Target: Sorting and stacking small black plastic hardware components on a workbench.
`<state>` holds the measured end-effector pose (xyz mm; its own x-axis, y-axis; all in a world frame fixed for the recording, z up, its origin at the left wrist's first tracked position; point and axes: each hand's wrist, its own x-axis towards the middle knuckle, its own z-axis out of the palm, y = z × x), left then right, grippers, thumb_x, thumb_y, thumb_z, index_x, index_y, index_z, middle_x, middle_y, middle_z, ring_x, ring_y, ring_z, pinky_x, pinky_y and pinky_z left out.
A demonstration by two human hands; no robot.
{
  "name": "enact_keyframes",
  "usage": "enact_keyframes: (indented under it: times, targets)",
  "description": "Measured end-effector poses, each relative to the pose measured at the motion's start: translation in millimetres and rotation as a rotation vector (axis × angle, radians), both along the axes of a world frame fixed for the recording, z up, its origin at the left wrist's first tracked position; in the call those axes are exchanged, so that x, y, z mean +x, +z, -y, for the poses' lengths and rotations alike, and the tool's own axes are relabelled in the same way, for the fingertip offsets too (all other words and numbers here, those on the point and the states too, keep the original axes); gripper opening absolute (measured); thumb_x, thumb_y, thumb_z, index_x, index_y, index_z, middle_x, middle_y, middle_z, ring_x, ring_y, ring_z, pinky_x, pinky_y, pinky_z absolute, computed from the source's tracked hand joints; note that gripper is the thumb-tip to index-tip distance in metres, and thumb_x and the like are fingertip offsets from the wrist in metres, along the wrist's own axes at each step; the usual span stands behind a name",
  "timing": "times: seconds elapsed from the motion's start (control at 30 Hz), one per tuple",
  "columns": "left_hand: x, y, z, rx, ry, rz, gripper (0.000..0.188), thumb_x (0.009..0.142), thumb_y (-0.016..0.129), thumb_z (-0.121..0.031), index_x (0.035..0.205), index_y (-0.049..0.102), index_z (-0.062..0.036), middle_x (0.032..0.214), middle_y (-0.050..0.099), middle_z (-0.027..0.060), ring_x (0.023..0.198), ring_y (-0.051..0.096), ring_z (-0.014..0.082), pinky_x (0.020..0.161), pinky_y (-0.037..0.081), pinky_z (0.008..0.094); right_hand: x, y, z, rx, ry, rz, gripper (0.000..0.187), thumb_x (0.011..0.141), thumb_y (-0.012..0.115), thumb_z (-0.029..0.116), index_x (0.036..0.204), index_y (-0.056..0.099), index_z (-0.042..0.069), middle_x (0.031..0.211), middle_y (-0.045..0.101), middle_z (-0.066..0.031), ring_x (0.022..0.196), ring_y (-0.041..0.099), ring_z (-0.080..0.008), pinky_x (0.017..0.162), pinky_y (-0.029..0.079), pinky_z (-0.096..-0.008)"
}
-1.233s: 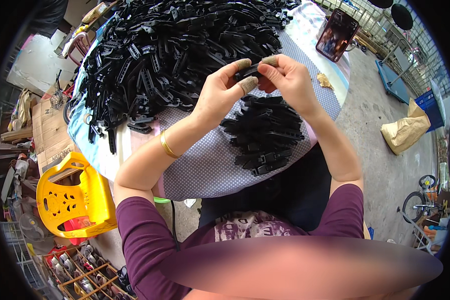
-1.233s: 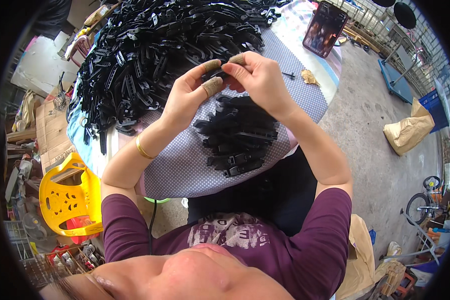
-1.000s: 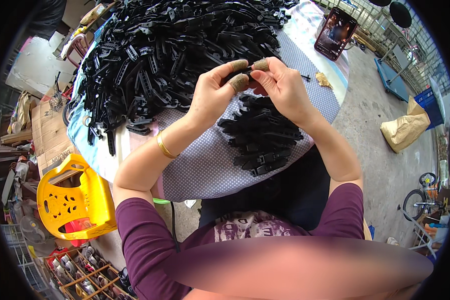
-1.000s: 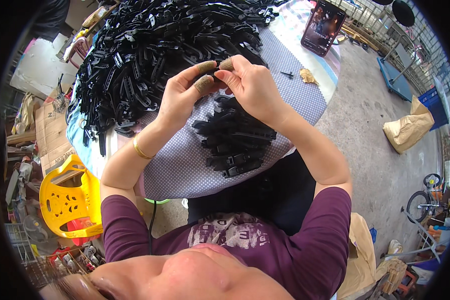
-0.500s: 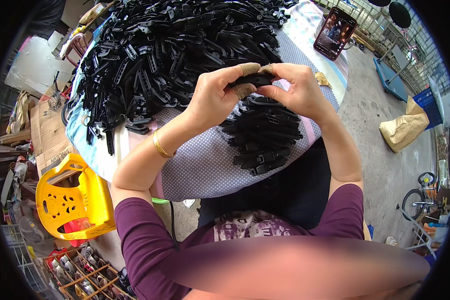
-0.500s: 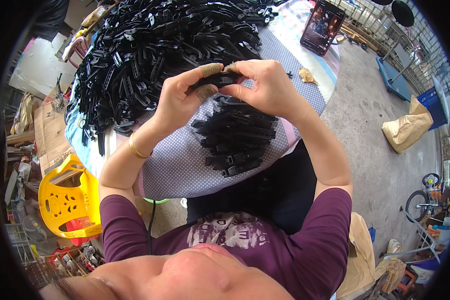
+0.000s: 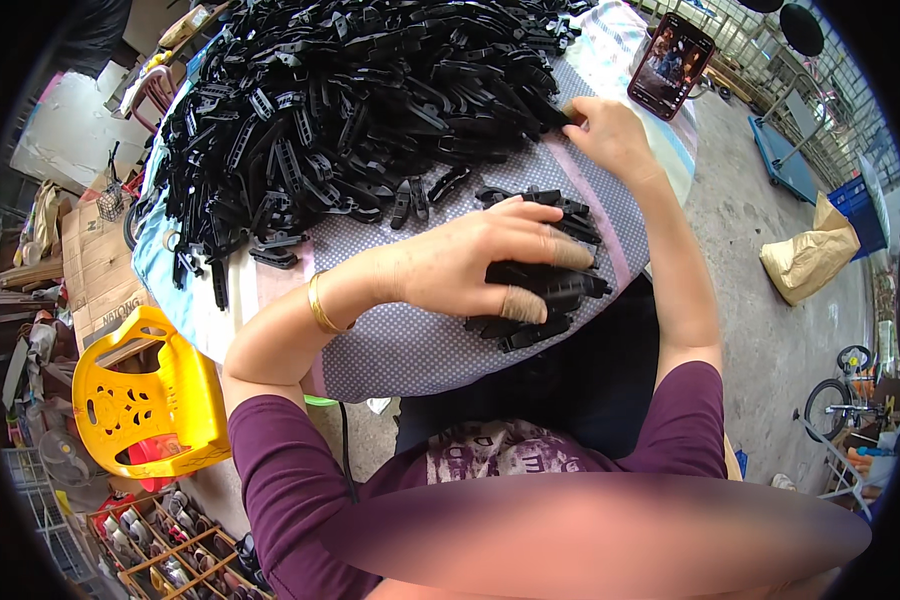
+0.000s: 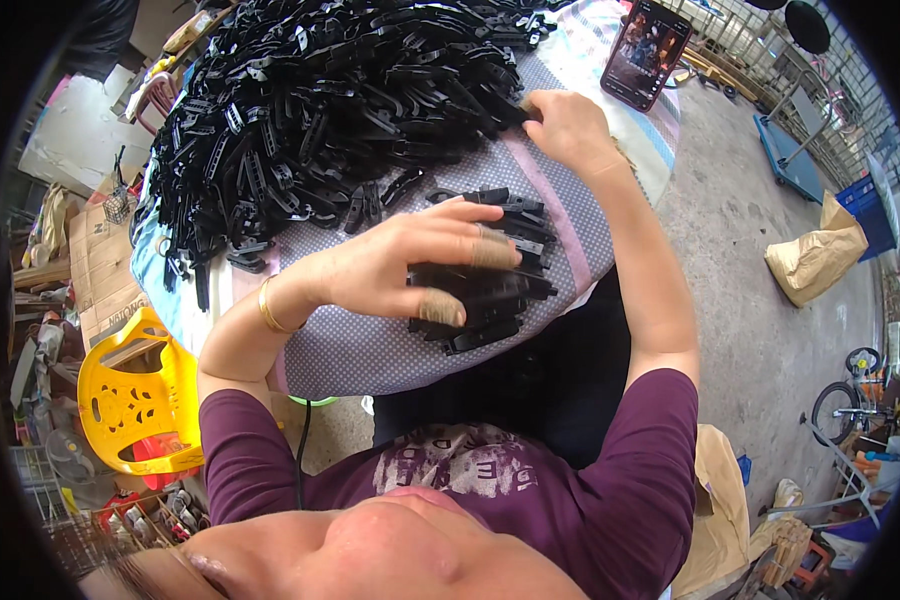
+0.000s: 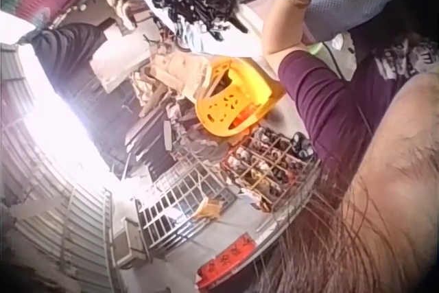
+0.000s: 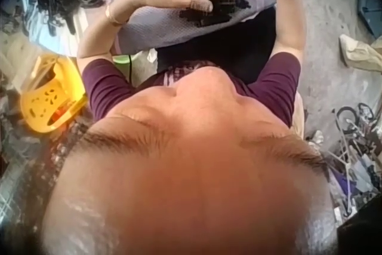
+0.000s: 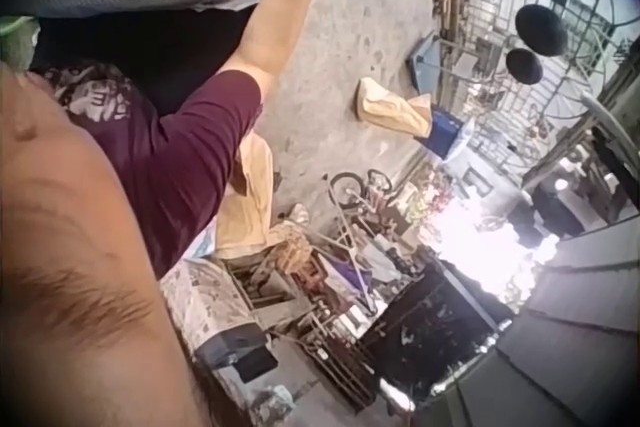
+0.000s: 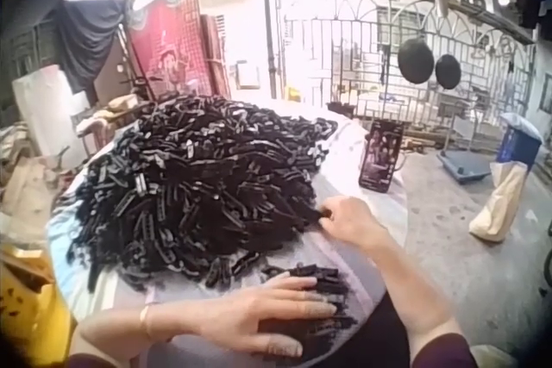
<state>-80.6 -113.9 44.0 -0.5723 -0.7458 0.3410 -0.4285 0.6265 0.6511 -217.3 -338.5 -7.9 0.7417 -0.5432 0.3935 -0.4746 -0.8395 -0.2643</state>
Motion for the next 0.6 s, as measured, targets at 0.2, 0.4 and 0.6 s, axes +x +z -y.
enact_keyframes:
  times: [0.2, 0.4, 0.6]
  targets:
    - [18.0, -11.5, 14.1, 0.394, 0.547, -0.572, 0.037, 0.091, 0.057, -0.017, 0.122, 0.052, 0.0029, 0.117, 0.059, 0.0123, 0.103, 0.059, 0.0208, 0.090, 0.048, 0.0314, -13.4, 23.0, -2.2, 0.179, -0.114, 0.060, 0.027, 0.074, 0.067, 0.017, 0.096, 0.066, 0.001, 0.077, 0.067, -0.0133, 0.067, 0.065, -0.0203, 0.062, 0.050, -0.0296]
    - [29.1, -28.4, 22.5, 0.608, 0.563, -0.992, 0.040, 0.091, 0.056, -0.011, 0.127, 0.045, 0.0042, 0.115, 0.058, 0.0134, 0.098, 0.062, 0.0211, 0.088, 0.052, 0.0319, -6.3, 48.8, -68.5, 0.615, 0.200, 0.269, 0.028, 0.079, 0.068, 0.010, 0.103, 0.063, -0.001, 0.075, 0.065, -0.0040, 0.071, 0.060, -0.0075, 0.063, 0.048, -0.0211]
    - [33.5, -24.9, 20.2, 0.564, 0.533, -1.015, 0.028, 0.089, 0.058, -0.006, 0.115, 0.052, 0.0027, 0.102, 0.059, 0.0104, 0.092, 0.064, 0.0211, 0.087, 0.054, 0.0340, 15.3, 41.2, -42.2, 0.643, 0.244, 0.269, 0.022, 0.084, 0.065, 0.018, 0.096, 0.065, -0.001, 0.075, 0.065, -0.0049, 0.067, 0.058, -0.0076, 0.061, 0.047, -0.0219]
